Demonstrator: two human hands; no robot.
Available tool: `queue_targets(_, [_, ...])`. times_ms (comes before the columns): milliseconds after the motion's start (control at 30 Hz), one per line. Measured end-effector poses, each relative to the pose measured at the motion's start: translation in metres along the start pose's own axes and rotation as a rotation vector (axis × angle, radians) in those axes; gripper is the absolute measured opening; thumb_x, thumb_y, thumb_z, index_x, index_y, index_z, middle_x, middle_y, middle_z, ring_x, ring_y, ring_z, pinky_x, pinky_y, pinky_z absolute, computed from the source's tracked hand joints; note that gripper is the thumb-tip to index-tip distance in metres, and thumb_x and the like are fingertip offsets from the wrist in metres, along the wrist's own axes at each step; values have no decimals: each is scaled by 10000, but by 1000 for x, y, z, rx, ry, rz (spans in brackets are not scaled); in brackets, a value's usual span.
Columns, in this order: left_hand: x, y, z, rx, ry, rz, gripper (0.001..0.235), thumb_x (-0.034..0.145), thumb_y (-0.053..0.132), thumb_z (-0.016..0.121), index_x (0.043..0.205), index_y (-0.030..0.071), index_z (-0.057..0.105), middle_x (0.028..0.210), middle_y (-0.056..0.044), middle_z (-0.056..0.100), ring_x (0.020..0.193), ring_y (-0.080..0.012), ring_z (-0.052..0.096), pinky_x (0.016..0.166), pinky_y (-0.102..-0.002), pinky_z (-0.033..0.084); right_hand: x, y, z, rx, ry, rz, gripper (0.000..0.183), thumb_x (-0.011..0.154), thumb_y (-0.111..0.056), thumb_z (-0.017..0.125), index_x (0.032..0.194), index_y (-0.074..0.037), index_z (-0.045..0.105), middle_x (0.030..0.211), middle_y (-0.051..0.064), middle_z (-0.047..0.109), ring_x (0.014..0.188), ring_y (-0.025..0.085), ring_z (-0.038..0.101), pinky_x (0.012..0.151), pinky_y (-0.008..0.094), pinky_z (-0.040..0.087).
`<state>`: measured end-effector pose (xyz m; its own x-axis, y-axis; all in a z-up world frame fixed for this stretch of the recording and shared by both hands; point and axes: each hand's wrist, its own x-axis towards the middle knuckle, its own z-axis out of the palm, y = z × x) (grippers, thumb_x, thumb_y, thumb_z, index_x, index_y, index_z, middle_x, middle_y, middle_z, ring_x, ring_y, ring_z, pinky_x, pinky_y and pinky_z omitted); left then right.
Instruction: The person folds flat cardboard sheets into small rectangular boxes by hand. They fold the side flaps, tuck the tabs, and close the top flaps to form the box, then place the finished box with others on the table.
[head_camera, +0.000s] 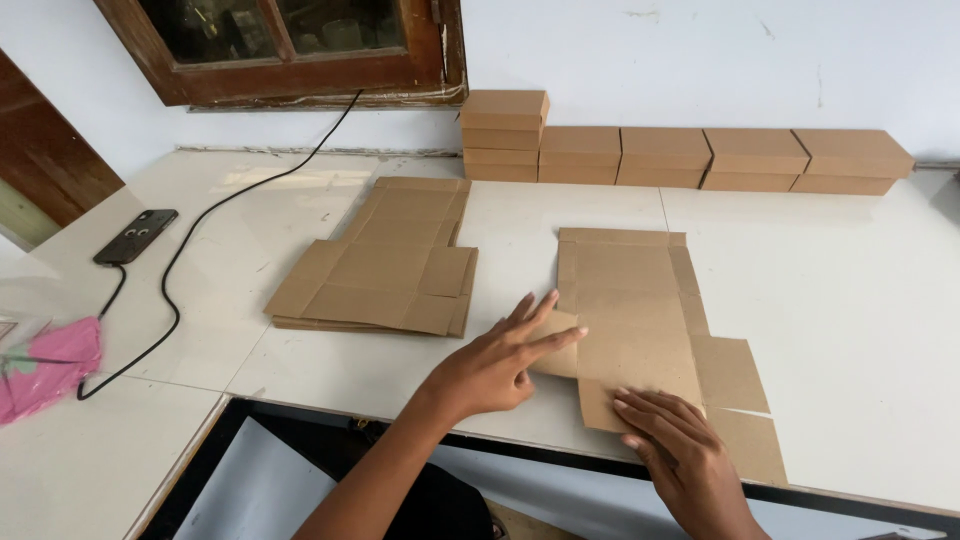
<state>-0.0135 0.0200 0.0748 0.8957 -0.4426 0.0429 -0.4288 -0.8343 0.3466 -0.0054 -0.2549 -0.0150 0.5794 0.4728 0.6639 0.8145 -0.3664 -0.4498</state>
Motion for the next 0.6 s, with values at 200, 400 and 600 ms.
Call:
queue_targets(200, [18, -2, 22, -429, 577, -83, 625, 970, 225, 597, 1543, 142, 360, 1607, -64, 424, 1259, -307, 623, 953, -387, 557, 2, 5, 4, -66, -62, -49, 295, 917, -233, 675, 1185, -130, 744, 1247, -4, 765, 1174, 217, 697, 1029, 385, 534])
queue_targets(400, [39, 16, 62, -141, 331, -65, 409, 929, 253, 706, 1273, 38, 656, 1273, -139, 686, 1169, -263, 624, 1030, -389, 503, 7, 5, -1, -11, -209, -5, 434, 880, -275, 743, 1261, -69, 715, 1402, 63, 674, 1360, 242, 578, 1209, 446, 363])
queue_targets(600, [25, 23, 117, 211, 501, -12, 635, 1090, 422, 349, 1545, -20, 357, 1621, -166, 369, 1522, -330, 280, 1218, -575, 130, 30, -7, -34, 76, -206, 157, 288, 939, -326, 630, 1063, -122, 791, 1081, 36, 813, 966, 201, 797, 851, 331, 597])
